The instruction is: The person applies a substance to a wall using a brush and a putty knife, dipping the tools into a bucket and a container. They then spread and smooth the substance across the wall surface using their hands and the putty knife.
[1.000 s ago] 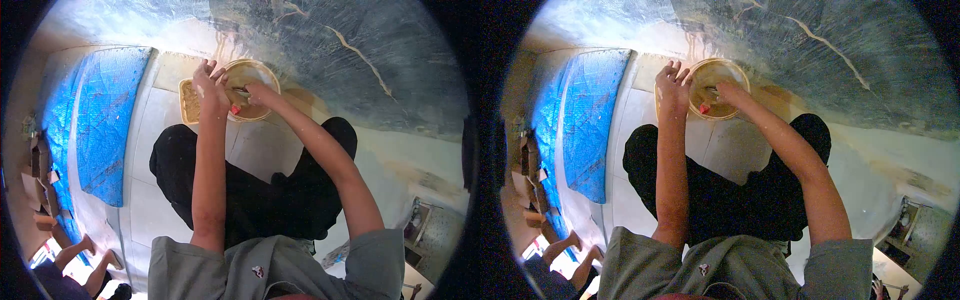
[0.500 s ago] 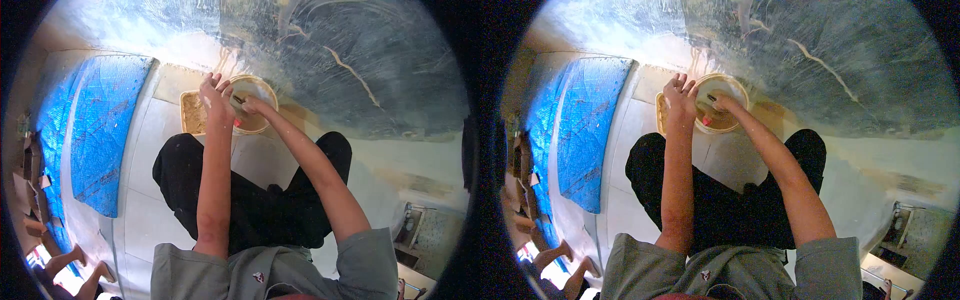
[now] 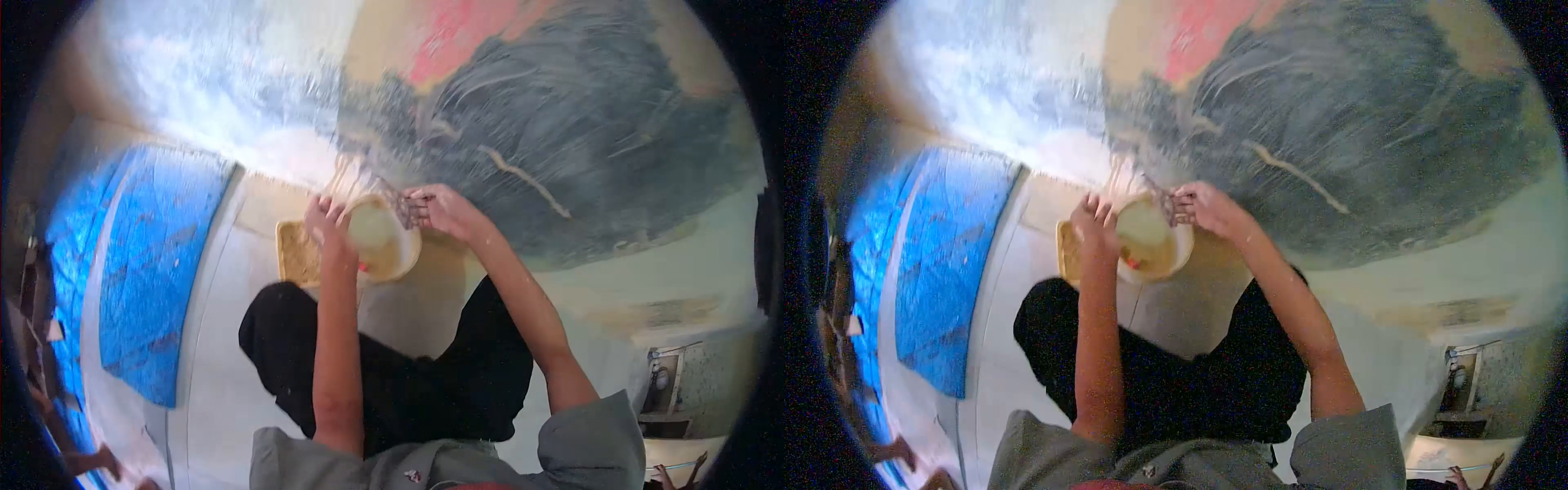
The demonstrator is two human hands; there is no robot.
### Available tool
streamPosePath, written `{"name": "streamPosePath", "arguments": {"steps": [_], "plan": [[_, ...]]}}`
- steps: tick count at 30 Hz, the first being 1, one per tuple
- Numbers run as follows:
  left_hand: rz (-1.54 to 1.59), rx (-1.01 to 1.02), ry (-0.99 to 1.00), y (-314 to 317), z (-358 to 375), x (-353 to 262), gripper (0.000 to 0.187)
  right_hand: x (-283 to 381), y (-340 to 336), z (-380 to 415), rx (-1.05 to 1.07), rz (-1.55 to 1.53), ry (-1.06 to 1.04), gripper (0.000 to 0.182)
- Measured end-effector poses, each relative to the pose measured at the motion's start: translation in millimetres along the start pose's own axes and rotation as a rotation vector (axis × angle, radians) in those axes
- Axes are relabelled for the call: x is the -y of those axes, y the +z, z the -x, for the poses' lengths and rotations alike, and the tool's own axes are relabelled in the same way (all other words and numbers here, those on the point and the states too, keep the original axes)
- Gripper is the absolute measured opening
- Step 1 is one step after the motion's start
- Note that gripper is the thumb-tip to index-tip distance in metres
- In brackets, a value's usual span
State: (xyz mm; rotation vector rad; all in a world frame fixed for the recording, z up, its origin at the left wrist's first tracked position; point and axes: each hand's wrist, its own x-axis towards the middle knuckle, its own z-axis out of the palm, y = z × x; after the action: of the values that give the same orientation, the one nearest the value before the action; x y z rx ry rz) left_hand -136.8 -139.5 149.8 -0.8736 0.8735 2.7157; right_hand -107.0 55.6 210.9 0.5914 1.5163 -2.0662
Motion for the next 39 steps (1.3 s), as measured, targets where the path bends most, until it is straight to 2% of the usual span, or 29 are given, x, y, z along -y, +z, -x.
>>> {"name": "streamPosePath", "arguments": {"steps": [2, 3, 4, 6, 7, 9, 10, 12, 13, 15, 16, 18, 19, 21, 22, 24, 25, 26, 28, 30, 31, 33, 34, 36, 37, 39], "plan": [[0.013, -0.039, -0.045, 2, -4, -3, 0.052, 32, 35, 30, -0.227, 0.37, -0.333, 0.027], [0.005, -0.057, -0.045, 1, -5, -3, 0.052, 51, 50, 50, -0.209, 0.564, -0.558, 0.03], [0.014, -0.034, -0.043, 1, -6, -3, 0.052, 69, 62, 63, -0.218, 0.575, -0.578, 0.03], [0.015, -0.074, -0.045, -1, -9, -3, 0.051, 104, 80, 78, -0.665, 1.515, -1.329, 0.034], [0.019, -0.061, -0.039, -3, -10, -3, 0.051, 120, 89, 87, -0.673, 1.517, -1.342, 0.034], [0.001, -0.086, -0.04, -6, -10, -3, 0.052, 148, 98, 98, -0.843, 2.114, -1.643, 0.038], [0.005, -0.078, -0.036, -7, -11, -2, 0.052, 157, 93, 96, -0.85, 2.116, -1.652, 0.038], [0.014, -0.09, -0.049, -7, -13, -1, 0.052, 175, 83, 92, -0.605, 2.518, -1.581, 0.041], [0.02, -0.086, -0.05, -7, -15, 0, 0.052, 195, 79, 97, -0.605, 2.525, -1.583, 0.041], [0.026, -0.077, -0.039, -6, -17, 4, 0.053, 230, 81, 117, -0.748, 2.455, -1.586, 0.041], [0.026, -0.072, -0.048, -6, -15, 7, 0.053, 226, 81, 119, -0.751, 2.465, -1.576, 0.041], [0.031, -0.072, -0.036, -3, -15, 9, 0.052, 211, 85, 123, -0.929, 2.276, -1.719, 0.041], [0.037, -0.061, -0.033, -3, -17, 11, 0.052, 210, 76, 122, -0.938, 2.281, -1.727, 0.041], [0.044, -0.013, -0.086, -7, -22, 15, 0.052, 207, 60, 123, -0.349, 2.628, -1.459, 0.045], [0.047, -0.006, -0.099, -7, -26, 18, 0.052, 220, 52, 131, -0.351, 2.642, -1.442, 0.045], [0.052, -0.044, -0.092, -6, -27, 20, 0.051, 245, 61, 156, -1.273, 2.434, -1.643, 0.052], [0.04, -0.044, -0.092, -5, -25, 20, 0.051, 234, 51, 153, -1.29, 2.446, -1.629, 0.052], [0.04, -0.027, -0.093, -1, -23, 18, 0.051, 215, 33, 141, -0.901, 2.651, -1.517, 0.054], [0.025, -0.061, -0.121, 1, -21, 15, 0.05, 217, 29, 145, -0.531, 2.795, -1.371, 0.057], [0.033, -0.069, -0.122, -1, -24, 20, 0.05, 249, 46, 179, -1.084, 2.499, -1.356, 0.063], [0.043, -0.089, -0.112, -3, -26, 22, 0.049, 245, 45, 182, -1.1, 2.51, -1.336, 0.063], [0.026, -0.061, -0.148, -4, -30, 25, 0.049, 237, 46, 183, -0.955, 2.494, -1.419, 0.068], [0.013, -0.044, -0.173, -4, -34, 25, 0.049, 242, 45, 189, -0.973, 2.497, -1.419, 0.068], [0.029, -0.037, -0.158, -8, -43, 29, 0.048, 259, 46, 204, -0.834, 2.643, -1.395, 0.071], [0.039, -0.046, -0.145, -12, -44, 34, 0.048, 265, 47, 211, -0.839, 2.654, -1.373, 0.071], [0.048, -0.049, -0.162, -12, -43, 34, 0.047, 275, 56, 220, -1.291, 2.298, -1.666, 0.071]]}}
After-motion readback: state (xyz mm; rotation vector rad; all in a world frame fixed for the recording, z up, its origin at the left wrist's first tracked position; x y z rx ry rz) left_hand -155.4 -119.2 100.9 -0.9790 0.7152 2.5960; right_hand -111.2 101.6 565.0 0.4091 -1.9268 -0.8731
